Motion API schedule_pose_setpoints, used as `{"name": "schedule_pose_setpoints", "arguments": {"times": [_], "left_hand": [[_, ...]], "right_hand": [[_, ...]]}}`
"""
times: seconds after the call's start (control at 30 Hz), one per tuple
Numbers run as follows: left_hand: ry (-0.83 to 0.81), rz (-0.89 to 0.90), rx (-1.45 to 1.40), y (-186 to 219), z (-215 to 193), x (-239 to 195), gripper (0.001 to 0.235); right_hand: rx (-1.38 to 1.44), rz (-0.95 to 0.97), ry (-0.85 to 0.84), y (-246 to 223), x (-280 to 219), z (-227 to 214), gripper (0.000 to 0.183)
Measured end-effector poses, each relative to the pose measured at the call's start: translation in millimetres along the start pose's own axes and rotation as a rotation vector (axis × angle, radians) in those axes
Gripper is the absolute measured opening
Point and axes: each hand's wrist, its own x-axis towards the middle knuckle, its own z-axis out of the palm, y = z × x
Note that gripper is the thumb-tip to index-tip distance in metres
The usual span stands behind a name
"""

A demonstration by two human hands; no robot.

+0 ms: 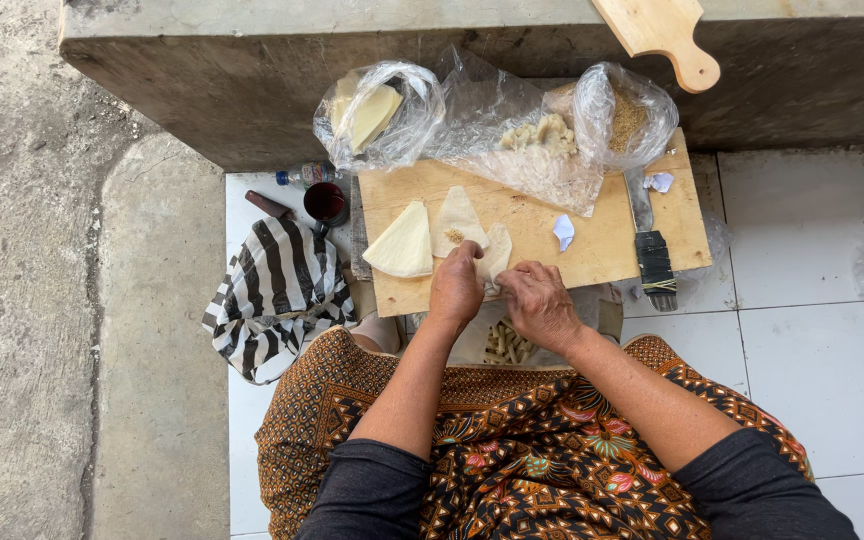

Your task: The person by hand places a small amount of filling onto square dough wrappers, folds the edges over to enclose the filling, and presses them down on a wooden board.

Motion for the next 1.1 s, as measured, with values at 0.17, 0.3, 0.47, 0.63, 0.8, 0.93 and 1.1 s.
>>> {"name": "schedule_pose_setpoints", "arguments": {"times": [0.17,0.3,0.47,0.63,0.8,0.93,1.1], "left_hand": [[-0.139,0.058,0.039,-1.7,-3.9,1.2,0.027],[-0.154,0.092,0.077,-12.2,1.2,3.4,0.016],[-0.223,0.098,0.093,-21.1,7.4,9.0,0.016],[-0.314,0.066,0.087,-19.5,5.0,18.6,0.014],[-0.185,0.033,0.063,-14.1,8.1,18.1,0.01],[-0.127,0.07,0.068,-10.7,2.2,12.3,0.013],[-0.1,0.233,0.184,-11.8,-1.1,6.4,0.01]], "right_hand": [[-0.12,-0.184,0.066,1.8,3.8,-4.7,0.028],[-0.042,-0.154,0.085,9.6,3.8,1.3,0.025],[0.329,0.226,0.172,17.1,4.8,23.5,0.015],[0.272,0.314,0.166,24.8,10.0,33.5,0.015],[0.112,0.153,0.198,20.9,12.2,29.3,0.02],[-0.078,-0.037,0.162,13.3,12.1,19.4,0.028],[-0.061,-0.042,0.182,9.2,10.0,20.7,0.023]]}}
